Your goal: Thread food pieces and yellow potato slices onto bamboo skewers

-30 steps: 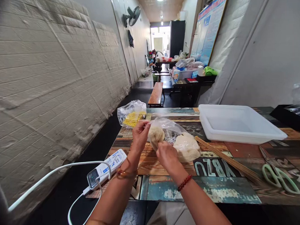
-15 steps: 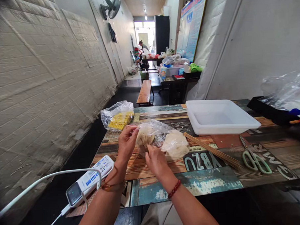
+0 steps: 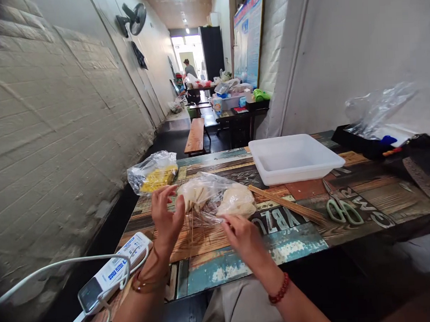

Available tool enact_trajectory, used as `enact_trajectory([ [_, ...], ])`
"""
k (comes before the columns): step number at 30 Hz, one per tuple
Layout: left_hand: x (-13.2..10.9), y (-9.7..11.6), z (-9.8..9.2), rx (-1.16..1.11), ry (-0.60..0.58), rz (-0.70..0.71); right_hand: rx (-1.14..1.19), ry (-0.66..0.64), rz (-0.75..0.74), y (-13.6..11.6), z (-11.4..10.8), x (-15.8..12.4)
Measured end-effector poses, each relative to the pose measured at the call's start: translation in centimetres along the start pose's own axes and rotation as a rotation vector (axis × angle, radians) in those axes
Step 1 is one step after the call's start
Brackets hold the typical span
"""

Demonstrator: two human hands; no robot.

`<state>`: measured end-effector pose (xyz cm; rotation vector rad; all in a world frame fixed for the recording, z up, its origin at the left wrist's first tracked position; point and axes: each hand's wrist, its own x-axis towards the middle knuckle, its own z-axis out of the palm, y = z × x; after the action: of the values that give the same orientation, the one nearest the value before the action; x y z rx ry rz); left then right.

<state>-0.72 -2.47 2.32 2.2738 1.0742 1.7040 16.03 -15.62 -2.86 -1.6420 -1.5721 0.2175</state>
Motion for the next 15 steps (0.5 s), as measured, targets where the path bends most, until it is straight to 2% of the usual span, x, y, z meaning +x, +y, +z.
enact_trajectory([
  [2,-1.1,1.8,0.3,-0.048,-0.09,0.048,-0.04,0.081,0.045,2.2,-1.8,-0.7],
  [5,-3.0,4.3,1.7,-0.063,-0.416,0.087,-0.134,0.179,0.062,4.7,-3.7,-0.4],
  [7,-4.2,5.4,3.1,0.057,-0.574,0.074,-0.185,0.163,-0.004,5.6,-4.1,0.4],
  [9,-5.0,5.7,4.5,0.173,-0.654,0.043,-0.24,0.115,-0.082,6.0,-4.1,1.3],
  [11,-5.6,5.4,5.4,0.256,-0.681,0.028,-0.29,0.06,-0.138,6.1,-3.8,2.1],
  [15,-5.9,4.6,5.9,0.401,-0.719,-0.028,-0.344,-0.009,-0.164,5.8,-3.7,2.7],
])
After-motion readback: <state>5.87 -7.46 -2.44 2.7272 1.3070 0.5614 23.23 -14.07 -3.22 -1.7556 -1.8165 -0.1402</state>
